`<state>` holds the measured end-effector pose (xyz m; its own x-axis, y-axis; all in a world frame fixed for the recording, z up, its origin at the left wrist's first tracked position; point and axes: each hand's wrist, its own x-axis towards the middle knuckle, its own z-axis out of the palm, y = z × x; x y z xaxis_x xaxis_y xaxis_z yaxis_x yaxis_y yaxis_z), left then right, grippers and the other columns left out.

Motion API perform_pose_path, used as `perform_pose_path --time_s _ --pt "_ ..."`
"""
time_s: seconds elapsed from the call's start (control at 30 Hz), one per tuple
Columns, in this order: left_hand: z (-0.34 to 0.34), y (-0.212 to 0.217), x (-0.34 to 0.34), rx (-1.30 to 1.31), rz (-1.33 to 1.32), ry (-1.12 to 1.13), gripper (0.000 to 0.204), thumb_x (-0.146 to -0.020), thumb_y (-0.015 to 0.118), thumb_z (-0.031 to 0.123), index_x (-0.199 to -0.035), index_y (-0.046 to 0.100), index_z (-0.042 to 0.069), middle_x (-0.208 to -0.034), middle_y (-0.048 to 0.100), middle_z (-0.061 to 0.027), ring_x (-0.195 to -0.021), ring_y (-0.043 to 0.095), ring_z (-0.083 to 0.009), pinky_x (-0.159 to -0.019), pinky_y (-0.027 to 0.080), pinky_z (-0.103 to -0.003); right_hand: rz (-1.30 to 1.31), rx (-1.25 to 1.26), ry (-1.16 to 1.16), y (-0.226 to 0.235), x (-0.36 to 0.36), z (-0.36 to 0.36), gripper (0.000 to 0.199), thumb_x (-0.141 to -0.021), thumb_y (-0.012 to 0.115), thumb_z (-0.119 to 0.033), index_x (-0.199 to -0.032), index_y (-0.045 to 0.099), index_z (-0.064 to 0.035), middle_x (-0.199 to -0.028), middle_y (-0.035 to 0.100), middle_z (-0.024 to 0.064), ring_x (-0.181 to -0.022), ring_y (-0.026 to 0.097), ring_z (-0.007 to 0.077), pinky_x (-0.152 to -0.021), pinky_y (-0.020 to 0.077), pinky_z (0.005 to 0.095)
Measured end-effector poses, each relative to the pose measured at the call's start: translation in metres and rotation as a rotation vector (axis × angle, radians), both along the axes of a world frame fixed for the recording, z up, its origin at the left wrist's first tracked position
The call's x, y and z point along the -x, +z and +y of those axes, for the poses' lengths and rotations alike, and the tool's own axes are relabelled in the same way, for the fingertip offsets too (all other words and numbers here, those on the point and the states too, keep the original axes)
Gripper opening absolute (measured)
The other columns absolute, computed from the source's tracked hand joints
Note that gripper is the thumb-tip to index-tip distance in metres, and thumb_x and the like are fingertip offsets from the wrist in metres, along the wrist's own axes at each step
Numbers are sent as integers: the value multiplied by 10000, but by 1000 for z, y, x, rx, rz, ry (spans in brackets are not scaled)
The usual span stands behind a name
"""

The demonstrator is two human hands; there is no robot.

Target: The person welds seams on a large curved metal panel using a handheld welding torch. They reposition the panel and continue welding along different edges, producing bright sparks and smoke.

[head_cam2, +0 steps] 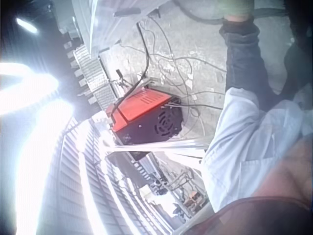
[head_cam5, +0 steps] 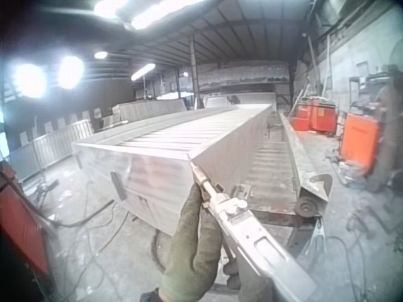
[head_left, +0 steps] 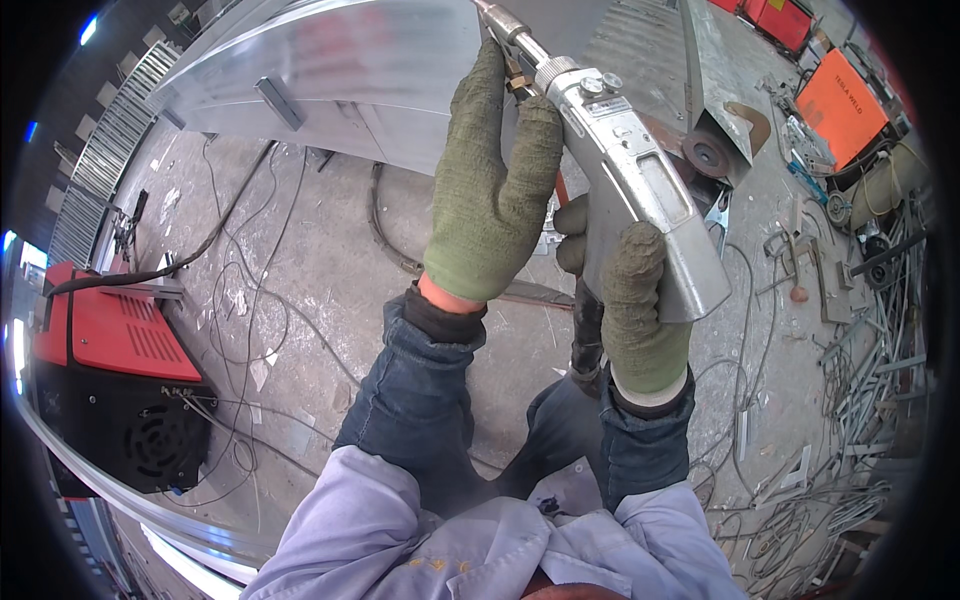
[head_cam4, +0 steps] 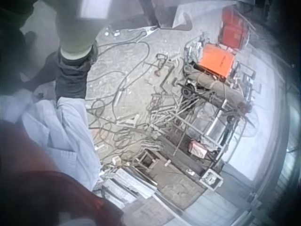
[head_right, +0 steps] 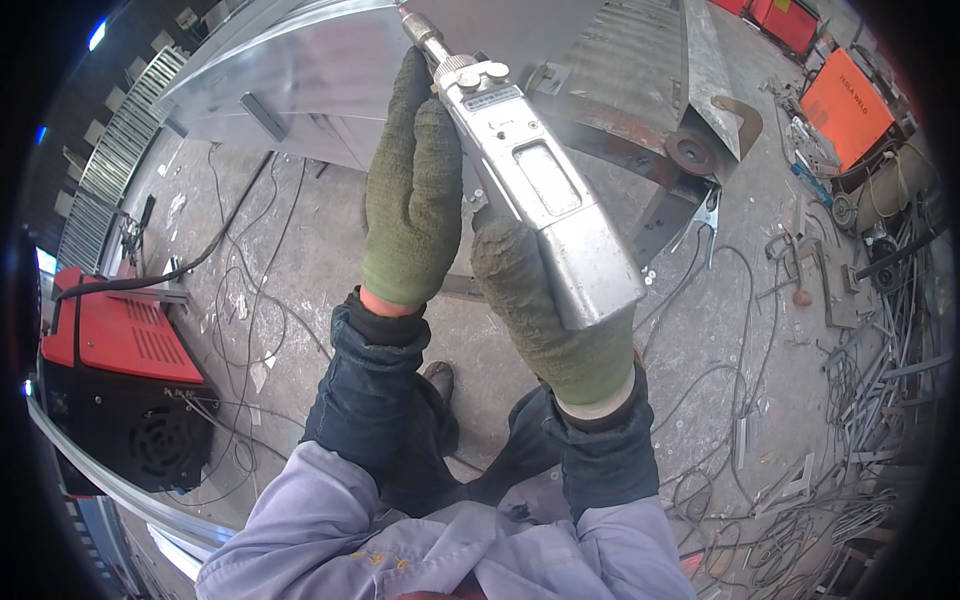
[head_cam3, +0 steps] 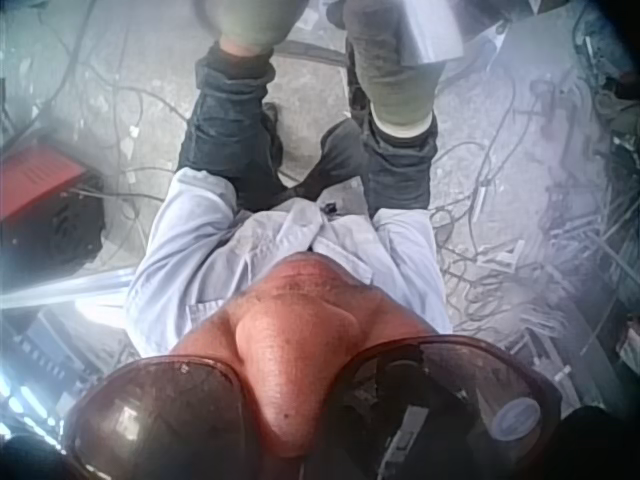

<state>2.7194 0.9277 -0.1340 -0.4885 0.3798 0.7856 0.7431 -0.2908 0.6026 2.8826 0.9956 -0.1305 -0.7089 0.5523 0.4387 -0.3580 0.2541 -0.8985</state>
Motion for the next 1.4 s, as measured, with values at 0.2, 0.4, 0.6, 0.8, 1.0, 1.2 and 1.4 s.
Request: perform_pose_path --time_s 0.2,0.4,0.6,0.8,1.0,1.2,1.4 --pt "1 0 -1 7 69 62 613 -1158 473 317 -1633 374 -57 -1523 573 -233 -1400 575 -303 -1197 427 -400 -4 13 -4 2 0 -2 780 -1039 577 -704 -1290 654 32 -1018 720 101 -814 656 141 -660 503 270" --pt "0 1 -1 30 52 67 581 -1176 426 307 -1634 379 -48 -1492 628 -196 -1385 599 -258 -1191 440 -369 2 17 -4 4 -1 -4 757 -1049 582 -681 -1293 648 32 -1018 714 95 -815 655 133 -649 494 256" --pt "1 1 -3 -35 -77 -66 710 -1120 565 337 -1658 319 -55 -1430 555 -244 -1330 570 -341 -1159 439 -441 9 13 0 -2 0 -1 751 -1047 585 -680 -1303 646 23 -1032 719 95 -814 656 128 -647 493 252" --pt "-1 0 -3 49 16 20 623 -1177 432 346 -1655 340 -42 -1504 618 -194 -1406 580 -256 -1193 438 -381 -32 -37 -42 -10 1 3 783 -1036 573 -713 -1307 646 18 -1028 718 96 -816 651 133 -665 499 265" --pt "3 -4 -2 -52 -121 -56 766 -1086 631 369 -1633 343 -82 -1451 555 -264 -1357 562 -355 -1162 442 -441 -32 33 -5 -5 -1 1 807 -1025 583 -725 -1324 631 23 -1020 711 104 -813 646 140 -677 499 275" --pt "0 6 1 24 -163 100 825 -1038 697 490 -1568 441 -88 -1428 580 -264 -1350 573 -365 -1153 454 -456 -5 43 -7 -4 -3 1 801 -1042 571 -704 -1320 626 45 -1032 715 110 -813 645 139 -674 493 270" --pt "-6 10 10 99 -9 90 558 -1179 431 418 -1472 565 -38 -1309 703 -168 -1156 689 -229 -997 546 -365 -22 44 16 -6 -2 -4 762 -1059 583 -660 -1339 619 47 -1040 711 98 -825 638 132 -686 492 270"
